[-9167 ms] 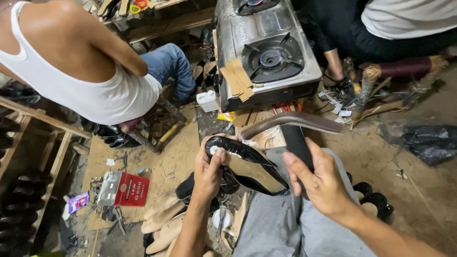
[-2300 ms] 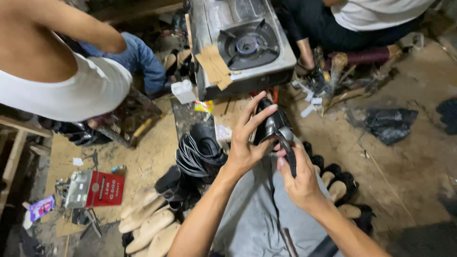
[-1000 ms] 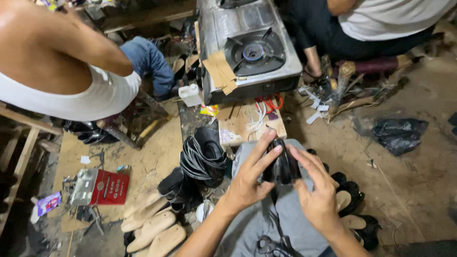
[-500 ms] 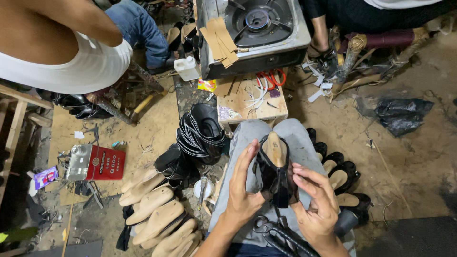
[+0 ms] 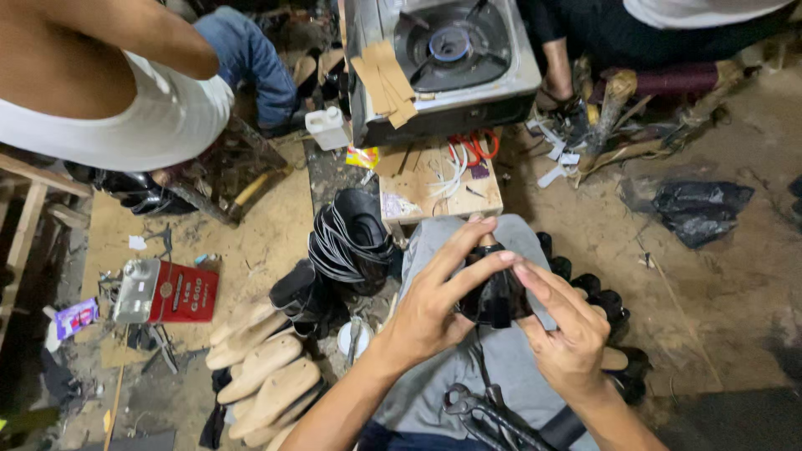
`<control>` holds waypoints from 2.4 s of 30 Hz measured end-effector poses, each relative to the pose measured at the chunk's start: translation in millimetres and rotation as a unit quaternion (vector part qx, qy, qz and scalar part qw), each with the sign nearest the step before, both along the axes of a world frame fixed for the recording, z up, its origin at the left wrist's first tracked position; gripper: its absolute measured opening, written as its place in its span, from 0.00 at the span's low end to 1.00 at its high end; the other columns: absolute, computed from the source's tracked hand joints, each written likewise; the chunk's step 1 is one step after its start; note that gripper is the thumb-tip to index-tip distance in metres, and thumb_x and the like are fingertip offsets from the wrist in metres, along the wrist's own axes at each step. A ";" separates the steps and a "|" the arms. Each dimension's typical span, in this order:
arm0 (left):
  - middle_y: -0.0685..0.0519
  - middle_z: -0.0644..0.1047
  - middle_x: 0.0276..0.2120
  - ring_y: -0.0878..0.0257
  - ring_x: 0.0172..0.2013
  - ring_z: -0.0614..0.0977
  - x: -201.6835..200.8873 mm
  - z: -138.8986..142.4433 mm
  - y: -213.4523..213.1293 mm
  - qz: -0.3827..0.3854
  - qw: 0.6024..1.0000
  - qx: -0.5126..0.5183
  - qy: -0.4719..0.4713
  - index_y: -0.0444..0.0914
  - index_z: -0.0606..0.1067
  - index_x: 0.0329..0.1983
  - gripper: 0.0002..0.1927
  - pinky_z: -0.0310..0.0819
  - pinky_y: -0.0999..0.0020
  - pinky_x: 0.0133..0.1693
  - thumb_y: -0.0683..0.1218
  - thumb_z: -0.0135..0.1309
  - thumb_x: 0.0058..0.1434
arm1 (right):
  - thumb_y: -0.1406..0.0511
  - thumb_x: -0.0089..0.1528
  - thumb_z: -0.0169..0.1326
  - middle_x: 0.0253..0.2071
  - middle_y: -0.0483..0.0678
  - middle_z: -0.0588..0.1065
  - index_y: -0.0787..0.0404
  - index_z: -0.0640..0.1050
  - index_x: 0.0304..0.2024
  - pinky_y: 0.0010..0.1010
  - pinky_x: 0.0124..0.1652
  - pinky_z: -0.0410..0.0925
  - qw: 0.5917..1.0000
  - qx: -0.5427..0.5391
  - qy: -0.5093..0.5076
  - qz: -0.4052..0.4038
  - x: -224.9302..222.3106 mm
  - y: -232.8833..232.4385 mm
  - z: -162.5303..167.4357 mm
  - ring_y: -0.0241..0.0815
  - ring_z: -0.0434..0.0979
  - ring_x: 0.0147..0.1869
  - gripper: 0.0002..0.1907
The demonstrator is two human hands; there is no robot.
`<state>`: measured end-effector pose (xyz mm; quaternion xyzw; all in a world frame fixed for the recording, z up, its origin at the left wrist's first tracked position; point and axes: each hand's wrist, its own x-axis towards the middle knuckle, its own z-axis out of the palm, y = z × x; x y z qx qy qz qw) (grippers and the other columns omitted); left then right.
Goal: The person sits on a low stool and works on a black shoe held on their lap. They press the sole edge with a heated iron tool, trim the sole edge with pincers, and repeatedly press and turn the shoe, finishing by holding up the completed shoe.
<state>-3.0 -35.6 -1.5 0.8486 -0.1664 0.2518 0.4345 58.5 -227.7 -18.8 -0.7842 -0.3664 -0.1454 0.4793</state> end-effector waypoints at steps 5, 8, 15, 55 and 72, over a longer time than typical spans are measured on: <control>0.39 0.65 0.69 0.46 0.72 0.67 7.6 -18.7 22.0 0.075 0.989 -0.122 -0.036 0.39 0.67 0.64 0.38 0.60 0.56 0.73 0.34 0.60 0.46 | 0.71 0.53 0.66 0.54 0.55 0.74 0.65 0.74 0.54 0.34 0.56 0.70 0.999 0.019 -0.007 0.031 10.1 1.0 14.6 0.51 0.77 0.58 0.27; 0.39 0.64 0.68 0.48 0.69 0.67 6.8 -61.7 32.6 0.154 0.954 -0.257 -0.011 0.38 0.63 0.62 0.36 0.60 0.57 0.69 0.38 0.67 0.53 | 0.66 0.55 0.65 0.45 0.50 0.76 0.61 0.75 0.44 0.34 0.48 0.72 0.991 -0.057 0.069 0.096 1.0 -6.1 -4.0 0.49 0.79 0.49 0.17; 0.39 0.70 0.66 0.42 0.71 0.63 -7.8 -128.6 39.7 0.204 0.957 -0.193 0.068 0.35 0.66 0.56 0.28 0.54 0.52 0.69 0.37 0.66 0.55 | 0.54 0.62 0.60 0.41 0.54 0.75 0.55 0.75 0.48 0.47 0.42 0.70 0.829 -0.469 0.223 0.205 -64.1 -45.7 -97.2 0.59 0.78 0.44 0.18; 0.34 0.63 0.67 0.34 0.67 0.62 -13.7 -91.3 32.9 0.186 0.975 0.086 0.081 0.48 0.72 0.65 0.43 0.60 0.45 0.66 0.34 0.59 0.42 | 0.57 0.59 0.58 0.49 0.54 0.73 0.61 0.74 0.48 0.44 0.58 0.65 0.979 -0.199 0.030 0.027 19.1 -44.7 -19.5 0.53 0.72 0.59 0.20; 0.37 0.58 0.72 0.48 0.59 0.78 -20.4 -132.6 -16.6 0.256 0.938 -0.232 0.036 0.32 0.56 0.73 0.35 0.76 0.60 0.56 0.34 0.52 0.63 | 0.41 0.65 0.39 0.35 0.52 0.79 0.61 0.75 0.51 0.28 0.21 0.62 0.707 0.011 0.688 0.167 147.8 41.7 -23.2 0.41 0.75 0.26 0.34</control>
